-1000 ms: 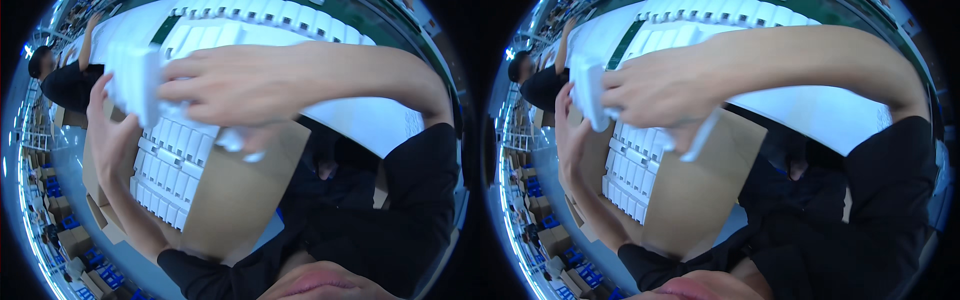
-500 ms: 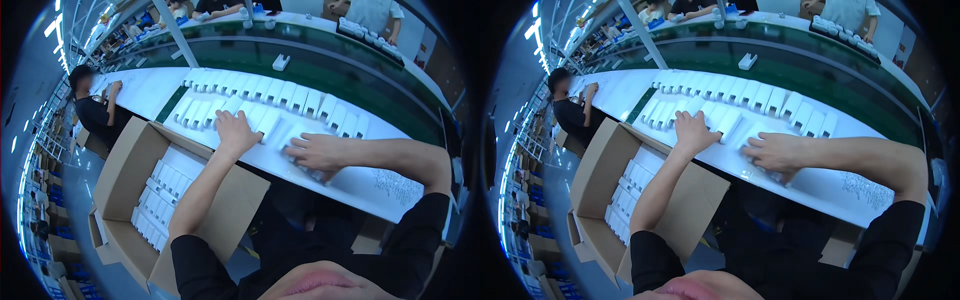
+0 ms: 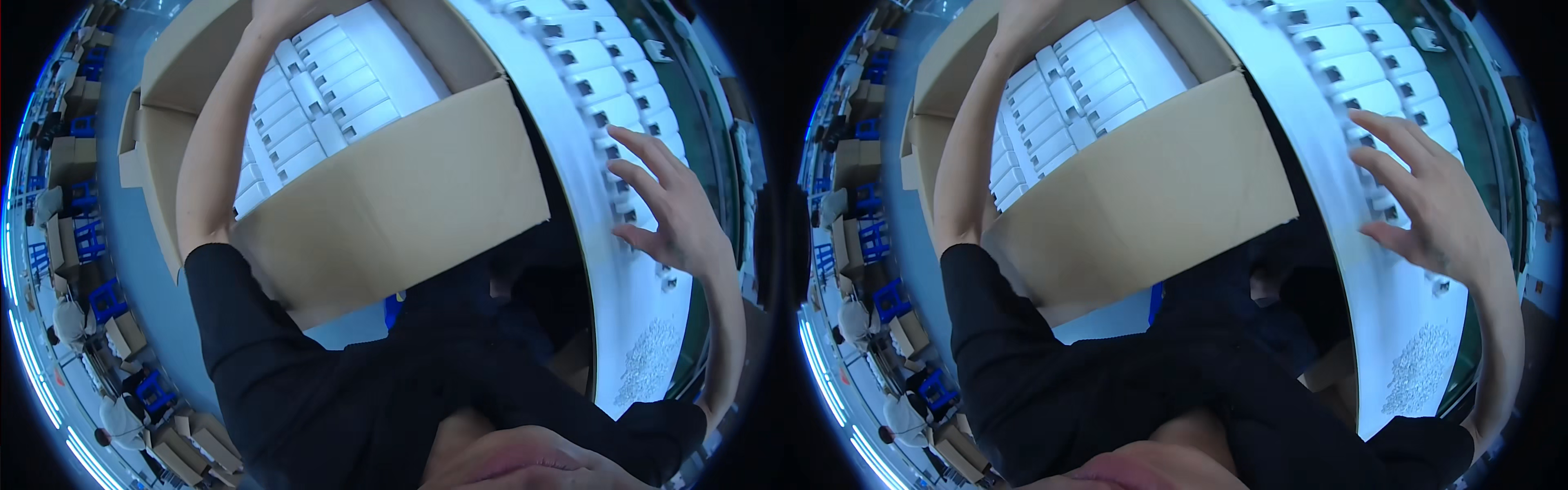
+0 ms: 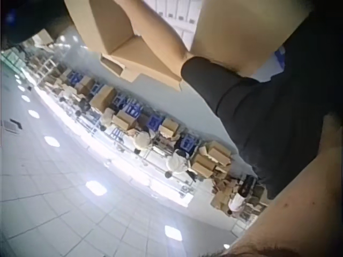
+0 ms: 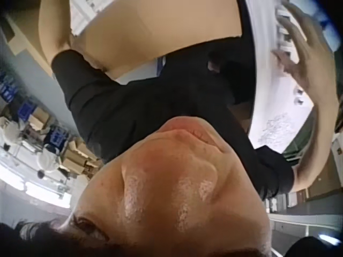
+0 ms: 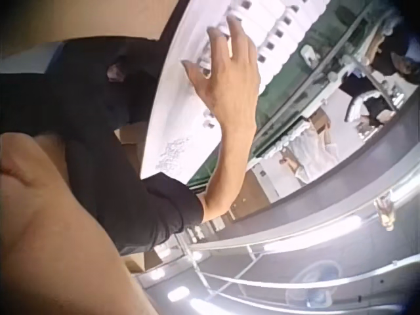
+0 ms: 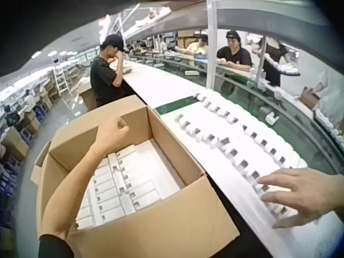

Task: Assembling small plastic electronic components by hand and placing them into a shipping box.

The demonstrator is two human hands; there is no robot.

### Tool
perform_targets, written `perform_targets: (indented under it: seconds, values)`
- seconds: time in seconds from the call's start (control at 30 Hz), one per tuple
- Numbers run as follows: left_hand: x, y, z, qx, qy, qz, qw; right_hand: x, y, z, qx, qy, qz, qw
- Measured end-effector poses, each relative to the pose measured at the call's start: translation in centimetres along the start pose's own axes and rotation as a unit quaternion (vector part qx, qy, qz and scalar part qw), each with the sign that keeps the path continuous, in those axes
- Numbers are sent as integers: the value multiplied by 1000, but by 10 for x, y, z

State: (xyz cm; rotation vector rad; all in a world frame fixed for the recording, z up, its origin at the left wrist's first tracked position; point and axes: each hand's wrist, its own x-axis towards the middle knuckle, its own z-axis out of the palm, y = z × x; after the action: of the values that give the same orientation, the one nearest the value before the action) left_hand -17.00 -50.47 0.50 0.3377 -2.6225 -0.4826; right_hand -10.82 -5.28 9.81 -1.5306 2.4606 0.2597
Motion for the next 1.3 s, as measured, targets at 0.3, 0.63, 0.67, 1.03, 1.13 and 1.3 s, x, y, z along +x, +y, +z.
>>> perform_targets:
  seconds: [0.3,0.63,0.67,1.03,1.13,1.3]
  values:
    - [-33,-134,111,234,-330,97,909,327,-84,75,134,8,-173,976]
    - [-35,-194,116,-44,-231,246,940,372,-122,122,-82,-29,-211,974]
    - [-29,-183,127,105,-236,204,944,369,-115,125,-31,-14,-208,977]
    - [-28,-167,122,132,-274,127,944,401,-137,188,-50,-13,-88,995]
    - [-14,-152,108,140,-259,151,944,403,-127,178,0,-40,-90,995]
    - [-9,-150,68,78,-271,110,953,352,-103,94,93,42,-89,991]
